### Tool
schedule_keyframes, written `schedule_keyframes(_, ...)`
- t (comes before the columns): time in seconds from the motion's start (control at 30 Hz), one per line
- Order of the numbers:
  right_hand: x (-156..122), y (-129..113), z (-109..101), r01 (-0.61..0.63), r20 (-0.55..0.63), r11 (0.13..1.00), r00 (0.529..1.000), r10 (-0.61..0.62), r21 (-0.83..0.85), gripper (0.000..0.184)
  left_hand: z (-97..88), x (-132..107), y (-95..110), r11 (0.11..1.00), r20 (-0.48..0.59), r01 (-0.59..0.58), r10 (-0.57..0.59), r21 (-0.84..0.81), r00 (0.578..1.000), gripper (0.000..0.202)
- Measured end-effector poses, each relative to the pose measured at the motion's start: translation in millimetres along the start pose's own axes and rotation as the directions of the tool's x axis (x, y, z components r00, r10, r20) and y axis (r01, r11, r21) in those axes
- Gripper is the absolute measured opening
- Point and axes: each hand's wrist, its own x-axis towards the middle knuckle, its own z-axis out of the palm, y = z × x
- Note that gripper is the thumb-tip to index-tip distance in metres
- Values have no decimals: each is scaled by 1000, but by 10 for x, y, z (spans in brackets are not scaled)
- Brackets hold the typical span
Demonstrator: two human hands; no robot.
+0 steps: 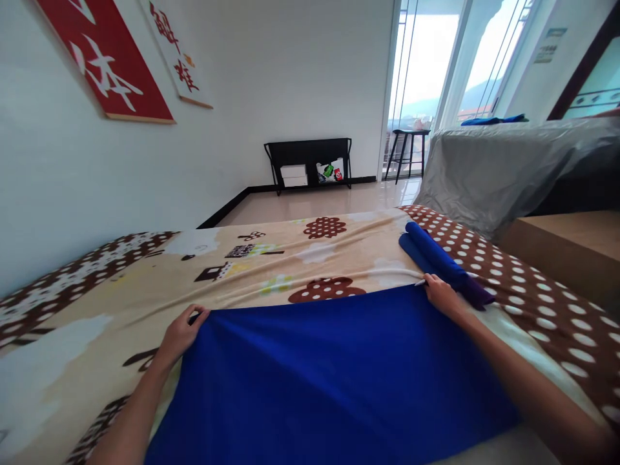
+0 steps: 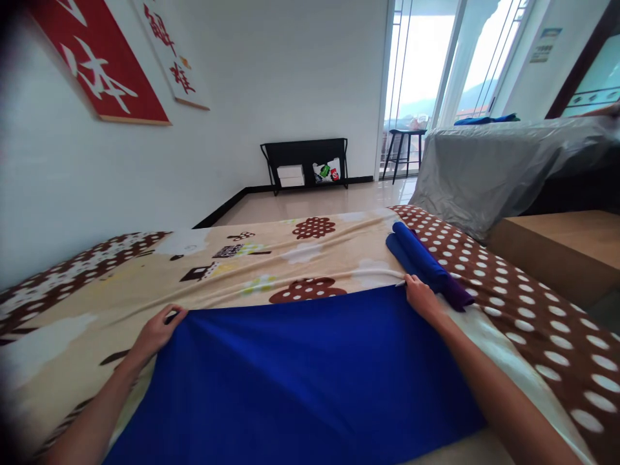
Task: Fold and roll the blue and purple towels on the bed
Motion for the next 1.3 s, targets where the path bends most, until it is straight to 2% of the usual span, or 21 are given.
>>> schedule_keyframes(0.13, 132, -133, 78, -11, -27, 1000, 1000, 12, 26, 23, -8, -7, -87, 998, 73, -40, 36, 52, 997, 31)
schedule_keyframes(0.27, 184, -236, 217, -58, -81, 997, 995, 62, 52, 27, 131, -45, -147, 994, 112, -35, 23, 108, 993, 33)
schedule_keyframes(0.37, 171, -264, 292, -90, -129, 993, 987, 100, 79, 30, 224, -76, -148, 991, 96, -36, 24, 127, 995, 35)
schedule_keyframes(0.47, 141, -250, 267, -93, -162, 990, 981, 109, 104, 32, 207, -95, -90, 988, 77, -49, 38, 146, 996, 32)
schedule_keyframes(0.57, 77, -234, 130, -86, -183, 990, 977, 105, 113, 39, 76, -151, 56, 977, 15, -19, 17, 211, 1000, 30)
schedule_keyframes(0.67, -67, -372, -46, -45, -214, 993, 974, 67, 107, 48, -9, -320, 409, 963, -90, 0, 25, 269, 996, 41)
schedule_keyframes(0.73, -216, -665, -115, 51, -222, 994, 975, -27, 102, 48, 85, -507, 826, 961, -61, -106, 126, 256, 990, 46)
schedule_keyframes(0.8, -390, -1137, -114, 224, -193, 968, 961, -201, 109, 46, 337, -732, 1367, 936, 62, -297, 290, 191, 955, 47)
schedule_keyframes(0.9, -628, -1932, -27, 488, -110, 858, 872, -476, 156, 46, 845, -1030, 2169, 858, 219, -507, 482, 77, 848, 57)
schedule_keyframes(0.97, -708, -2241, 23, 572, -71, 799, 819, -569, 188, 49, 1074, -1130, 2460, 824, 288, -567, 537, 24, 793, 62)
schedule_keyframes(1.0, -712, -2269, 34, 592, -57, 781, 803, -594, 198, 50, 1114, -1140, 2484, 819, 311, -574, 542, 13, 780, 63)
schedule_keyframes(1.03, -691, -2201, 34, 605, -47, 770, 792, -609, 205, 51, 1102, -1126, 2418, 822, 328, -570, 536, 11, 778, 63)
schedule_keyframes(1.1, -592, -1817, 14, 577, -19, 791, 810, -586, 203, 54, 951, -1043, 2039, 850, 339, -525, 484, 36, 807, 62)
schedule_keyframes(1.13, -525, -1542, 0, 542, -6, 817, 834, -552, 194, 55, 840, -986, 1758, 871, 334, -488, 442, 64, 832, 61)
schedule_keyframes(1.2, -388, -963, -12, 405, 29, 901, 910, -414, 156, 56, 627, -874, 1134, 918, 290, -356, 297, 176, 910, 60)
schedule_keyframes(1.27, -276, -513, 7, 319, 48, 939, 944, -327, 130, 56, 491, -789, 604, 924, 238, -250, 184, 289, 954, 62)
schedule_keyframes(1.3, -234, -373, 26, 298, 52, 947, 951, -306, 123, 55, 458, -760, 426, 919, 207, -217, 154, 329, 966, 62)
